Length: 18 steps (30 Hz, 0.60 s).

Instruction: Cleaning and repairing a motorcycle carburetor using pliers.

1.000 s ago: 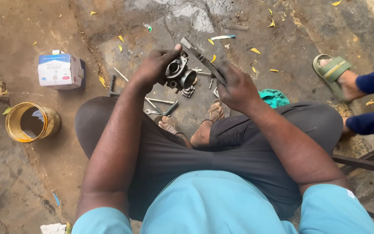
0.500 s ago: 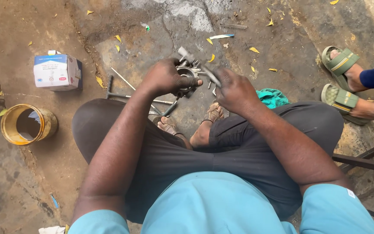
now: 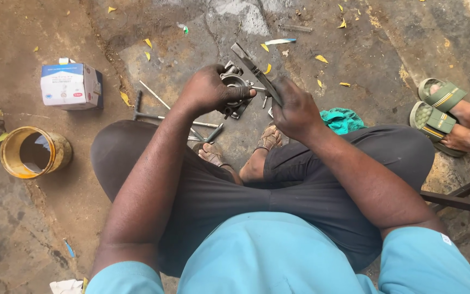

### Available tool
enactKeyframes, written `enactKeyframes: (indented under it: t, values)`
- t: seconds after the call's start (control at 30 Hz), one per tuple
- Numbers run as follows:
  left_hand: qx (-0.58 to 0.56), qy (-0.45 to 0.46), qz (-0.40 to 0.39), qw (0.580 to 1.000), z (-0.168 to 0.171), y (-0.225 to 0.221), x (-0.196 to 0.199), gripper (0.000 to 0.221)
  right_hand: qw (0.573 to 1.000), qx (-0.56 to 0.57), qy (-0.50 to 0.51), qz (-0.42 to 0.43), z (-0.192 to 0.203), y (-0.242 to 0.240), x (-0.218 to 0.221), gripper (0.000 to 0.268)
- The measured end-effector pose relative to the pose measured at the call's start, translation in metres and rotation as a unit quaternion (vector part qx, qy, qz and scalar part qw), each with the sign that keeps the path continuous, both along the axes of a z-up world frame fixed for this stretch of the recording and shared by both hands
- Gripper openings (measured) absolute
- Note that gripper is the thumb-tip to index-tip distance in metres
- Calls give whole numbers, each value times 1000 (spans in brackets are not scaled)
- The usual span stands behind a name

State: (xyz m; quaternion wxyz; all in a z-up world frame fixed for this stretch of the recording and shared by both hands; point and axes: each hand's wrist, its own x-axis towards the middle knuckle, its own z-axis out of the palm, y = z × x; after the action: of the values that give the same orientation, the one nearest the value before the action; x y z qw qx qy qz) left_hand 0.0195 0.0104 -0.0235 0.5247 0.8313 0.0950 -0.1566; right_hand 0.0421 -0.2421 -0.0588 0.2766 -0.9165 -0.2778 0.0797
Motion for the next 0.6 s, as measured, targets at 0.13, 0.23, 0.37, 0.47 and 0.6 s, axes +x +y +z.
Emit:
enactKeyframes:
  t: [0.13,0.23,0.37,0.47,0.6]
  values:
    - [-9,-2,-11,1000,3,-1,0,87,991,7,-127,47,-3,0,2,50]
    - [55,-41,-14,998,-19,1,3,91,995,10,-92,32,-3,-3,1,42]
    - [61,-24,-14,998,1,0,-2,92,996,16,-74,41,-1,-1,0,39]
    - [49,10,-20,999,-4,0,2,86,991,16,-117,61,1,-1,1,47]
    - [42,-15,-25,999,-6,1,1,79,995,17,-77,54,7,4,-2,37]
